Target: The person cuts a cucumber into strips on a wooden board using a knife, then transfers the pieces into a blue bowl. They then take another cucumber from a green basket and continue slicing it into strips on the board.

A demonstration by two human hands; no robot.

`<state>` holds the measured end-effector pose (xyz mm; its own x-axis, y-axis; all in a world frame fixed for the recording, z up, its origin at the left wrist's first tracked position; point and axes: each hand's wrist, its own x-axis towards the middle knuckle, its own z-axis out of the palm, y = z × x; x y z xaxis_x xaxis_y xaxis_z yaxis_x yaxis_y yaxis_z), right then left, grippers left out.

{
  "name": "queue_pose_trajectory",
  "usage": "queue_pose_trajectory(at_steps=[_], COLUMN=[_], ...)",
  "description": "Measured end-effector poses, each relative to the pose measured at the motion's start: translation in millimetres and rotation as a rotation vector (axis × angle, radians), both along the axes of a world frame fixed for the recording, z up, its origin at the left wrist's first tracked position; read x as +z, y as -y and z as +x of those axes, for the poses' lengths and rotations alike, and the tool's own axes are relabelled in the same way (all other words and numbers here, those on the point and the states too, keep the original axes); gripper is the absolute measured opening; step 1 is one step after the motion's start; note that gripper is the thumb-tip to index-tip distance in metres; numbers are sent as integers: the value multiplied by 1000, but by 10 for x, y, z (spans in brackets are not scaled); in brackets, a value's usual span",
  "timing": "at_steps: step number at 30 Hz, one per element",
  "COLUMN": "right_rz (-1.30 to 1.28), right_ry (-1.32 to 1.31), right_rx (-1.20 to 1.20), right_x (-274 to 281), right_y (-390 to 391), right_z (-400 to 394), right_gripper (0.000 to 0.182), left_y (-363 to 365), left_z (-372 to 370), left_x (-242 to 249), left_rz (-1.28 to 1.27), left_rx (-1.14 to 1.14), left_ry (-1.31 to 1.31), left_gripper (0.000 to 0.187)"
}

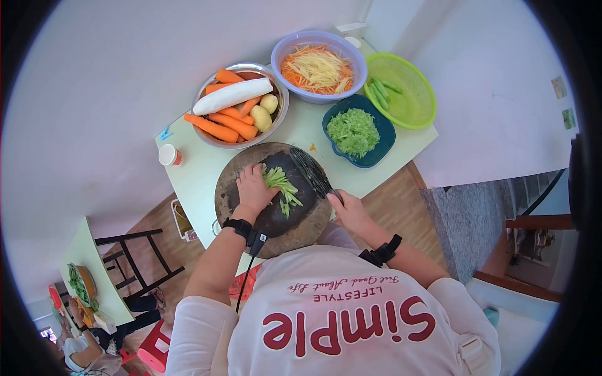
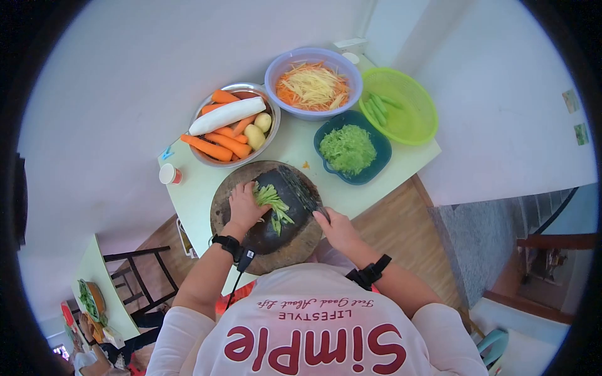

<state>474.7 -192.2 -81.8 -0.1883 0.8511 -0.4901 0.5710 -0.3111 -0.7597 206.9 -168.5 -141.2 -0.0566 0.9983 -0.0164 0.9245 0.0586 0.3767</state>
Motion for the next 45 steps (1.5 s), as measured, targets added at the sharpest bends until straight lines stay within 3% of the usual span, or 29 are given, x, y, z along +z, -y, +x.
queue_pose_trajectory(at_steps=[2, 4, 8, 10, 14, 17, 25, 29, 31, 34, 41, 44, 45], right_rz=[27, 25, 21, 47, 75, 29, 55, 57, 54, 47, 30, 12, 13], right_ry=[5, 21, 59, 46, 37, 42, 48, 60, 50, 37, 28, 37, 38], right_rx=[10, 18, 36, 25, -2, -13, -13, -30, -38, -38, -2, 13, 15], right_x=[-10, 27, 7, -33, -49, -9, -38, -3, -1, -20, -31, 19, 33], right_y=[-2, -15, -26, -18, -16, -31, -30, -23, -21, -23, -61, -79, -80], right_z=[6, 2, 13, 32, 50, 51, 85, 124, 134, 132, 80, 55, 43], right_gripper=[42, 42, 42, 42, 41, 39, 39, 40, 40, 40, 40, 41, 41], left_y=[-20, -16, 141, 257, 354, 297, 69, 171, 197, 202, 193, 208, 198], left_z=[-24, -32, 108, 155, 309, 381, 278, 145, 75, 7, 64, 80, 82], left_x=[-114, -188, 17, 77, 81, 81, -19, -12, 94, 155, 1, -83, -81], left_rz=[-71, -129, -275, -71, 99, 201, -50, -47, 23, 62, -20, 37, 19], left_rx=[60, -41, -202, -284, -228, -386, -650, -569, -660, -744, -699, -585, -452], left_ry=[47, 209, 134, 123, 99, 8, -88, -4, 123, 74, 39, 27, 22], left_gripper=[68, 72, 79, 78, 76, 70, 31, 27, 29, 30, 28, 25, 30])
